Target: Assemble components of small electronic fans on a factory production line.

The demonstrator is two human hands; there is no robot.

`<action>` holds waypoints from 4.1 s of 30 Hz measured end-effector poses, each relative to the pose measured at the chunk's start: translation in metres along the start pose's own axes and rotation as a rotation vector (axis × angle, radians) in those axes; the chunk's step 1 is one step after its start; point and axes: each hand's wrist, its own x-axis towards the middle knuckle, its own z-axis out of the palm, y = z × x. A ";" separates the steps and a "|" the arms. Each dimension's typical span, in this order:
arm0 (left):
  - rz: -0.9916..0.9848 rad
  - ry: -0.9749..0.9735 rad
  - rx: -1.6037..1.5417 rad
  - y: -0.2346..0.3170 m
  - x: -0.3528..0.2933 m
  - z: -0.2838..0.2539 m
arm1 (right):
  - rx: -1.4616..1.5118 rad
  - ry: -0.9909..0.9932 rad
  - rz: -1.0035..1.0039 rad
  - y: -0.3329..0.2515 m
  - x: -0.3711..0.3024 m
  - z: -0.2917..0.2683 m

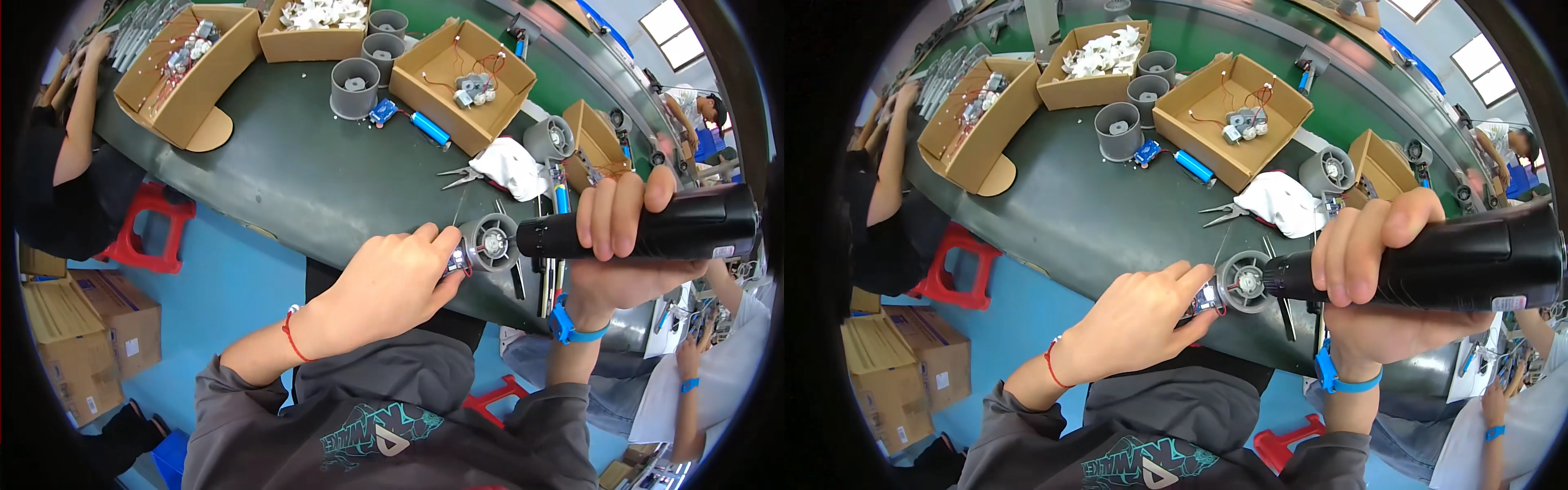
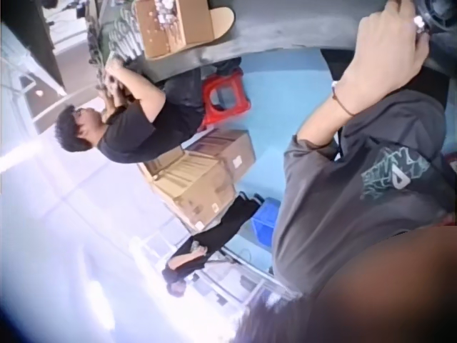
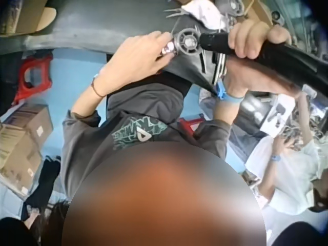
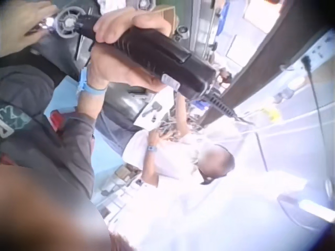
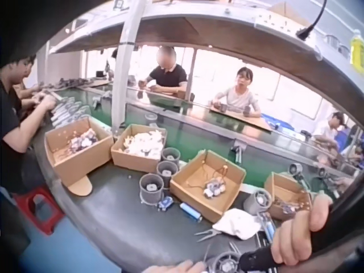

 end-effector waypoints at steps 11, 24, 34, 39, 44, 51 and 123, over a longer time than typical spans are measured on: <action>-0.057 -0.024 -0.054 0.001 0.002 -0.005 | -0.052 -0.271 0.131 0.006 0.017 -0.001; -0.042 0.036 -0.069 -0.001 0.001 -0.004 | -0.015 -0.236 0.026 -0.009 0.013 0.001; -0.072 0.024 -0.087 -0.001 0.000 -0.004 | -0.094 -0.191 0.047 0.000 0.006 0.001; -0.080 0.013 -0.088 0.000 0.000 -0.004 | -0.061 -0.262 0.042 -0.001 0.005 -0.008; -0.098 0.000 -0.092 0.000 0.002 -0.005 | -0.081 -0.316 0.065 0.001 0.008 -0.011; -0.068 0.038 -0.116 -0.001 0.002 -0.003 | -0.043 -0.316 0.132 0.001 0.013 -0.005; 0.331 0.007 -0.450 0.099 0.047 0.060 | -1.229 0.398 0.182 -0.155 -0.140 -0.088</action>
